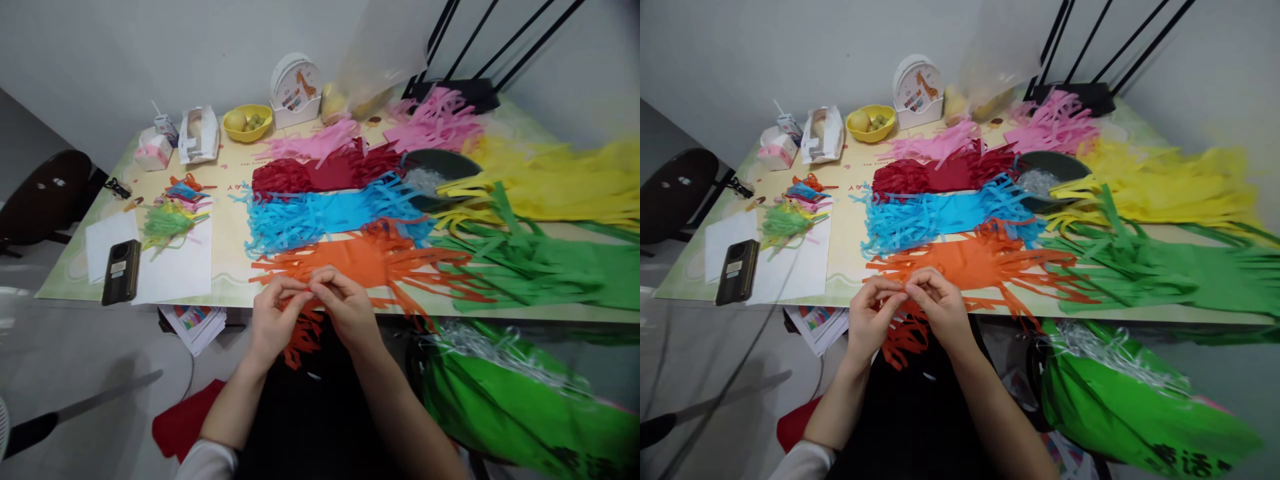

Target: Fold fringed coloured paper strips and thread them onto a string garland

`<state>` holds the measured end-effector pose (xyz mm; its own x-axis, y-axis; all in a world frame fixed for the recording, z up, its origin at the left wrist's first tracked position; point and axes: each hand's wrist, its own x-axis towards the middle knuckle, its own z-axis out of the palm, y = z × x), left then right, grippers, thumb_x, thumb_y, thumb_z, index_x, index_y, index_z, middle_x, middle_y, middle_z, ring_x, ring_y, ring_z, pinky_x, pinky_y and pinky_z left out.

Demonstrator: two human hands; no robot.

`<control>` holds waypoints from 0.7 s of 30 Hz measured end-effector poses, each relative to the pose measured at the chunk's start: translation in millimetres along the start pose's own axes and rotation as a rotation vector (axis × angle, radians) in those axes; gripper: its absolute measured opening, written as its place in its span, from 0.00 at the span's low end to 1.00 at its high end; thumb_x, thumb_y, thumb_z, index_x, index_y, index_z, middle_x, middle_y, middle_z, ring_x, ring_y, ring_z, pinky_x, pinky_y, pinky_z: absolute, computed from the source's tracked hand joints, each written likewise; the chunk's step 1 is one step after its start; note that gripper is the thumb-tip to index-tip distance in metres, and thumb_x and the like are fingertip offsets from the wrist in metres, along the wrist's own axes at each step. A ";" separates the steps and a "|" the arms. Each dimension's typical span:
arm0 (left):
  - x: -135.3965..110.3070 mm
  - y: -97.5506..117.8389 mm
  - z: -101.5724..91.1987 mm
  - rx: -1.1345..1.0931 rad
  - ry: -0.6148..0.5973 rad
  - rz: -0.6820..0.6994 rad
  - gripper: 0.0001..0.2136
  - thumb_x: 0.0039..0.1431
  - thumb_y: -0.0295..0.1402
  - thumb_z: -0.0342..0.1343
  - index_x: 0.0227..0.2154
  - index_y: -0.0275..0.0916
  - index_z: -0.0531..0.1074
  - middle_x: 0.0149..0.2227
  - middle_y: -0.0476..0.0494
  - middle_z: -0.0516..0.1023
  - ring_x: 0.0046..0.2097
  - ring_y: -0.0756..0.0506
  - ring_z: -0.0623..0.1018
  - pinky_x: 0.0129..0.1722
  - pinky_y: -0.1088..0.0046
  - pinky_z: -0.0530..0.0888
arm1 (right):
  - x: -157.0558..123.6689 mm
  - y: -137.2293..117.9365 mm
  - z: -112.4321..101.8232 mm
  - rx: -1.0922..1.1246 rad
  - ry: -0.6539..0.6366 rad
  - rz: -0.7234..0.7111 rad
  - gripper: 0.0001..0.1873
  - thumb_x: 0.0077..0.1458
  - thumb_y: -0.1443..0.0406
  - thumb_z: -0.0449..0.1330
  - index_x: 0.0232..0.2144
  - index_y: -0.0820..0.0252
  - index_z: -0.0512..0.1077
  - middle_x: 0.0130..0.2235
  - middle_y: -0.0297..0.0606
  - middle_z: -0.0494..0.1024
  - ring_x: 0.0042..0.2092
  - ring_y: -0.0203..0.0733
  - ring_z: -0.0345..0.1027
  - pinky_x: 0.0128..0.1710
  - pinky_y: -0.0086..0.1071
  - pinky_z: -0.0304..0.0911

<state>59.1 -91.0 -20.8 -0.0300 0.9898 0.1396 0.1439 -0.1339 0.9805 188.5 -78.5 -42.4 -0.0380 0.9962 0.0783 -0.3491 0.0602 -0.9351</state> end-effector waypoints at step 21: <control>-3.2 -3.8 -0.9 0.079 0.004 0.019 0.06 0.54 0.32 0.63 0.35 0.39 0.78 0.34 0.44 0.81 0.37 0.46 0.80 0.40 0.71 0.74 | 7.8 -26.5 -12.2 -0.463 -0.095 -0.148 0.05 0.55 0.64 0.62 0.27 0.57 0.75 0.29 0.36 0.75 0.33 0.40 0.68 0.34 0.34 0.64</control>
<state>57.7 -93.7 -24.8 -0.0308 0.9869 0.1585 0.2225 -0.1478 0.9636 208.9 -71.5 -21.2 -0.1120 0.9661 0.2325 0.0947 0.2433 -0.9653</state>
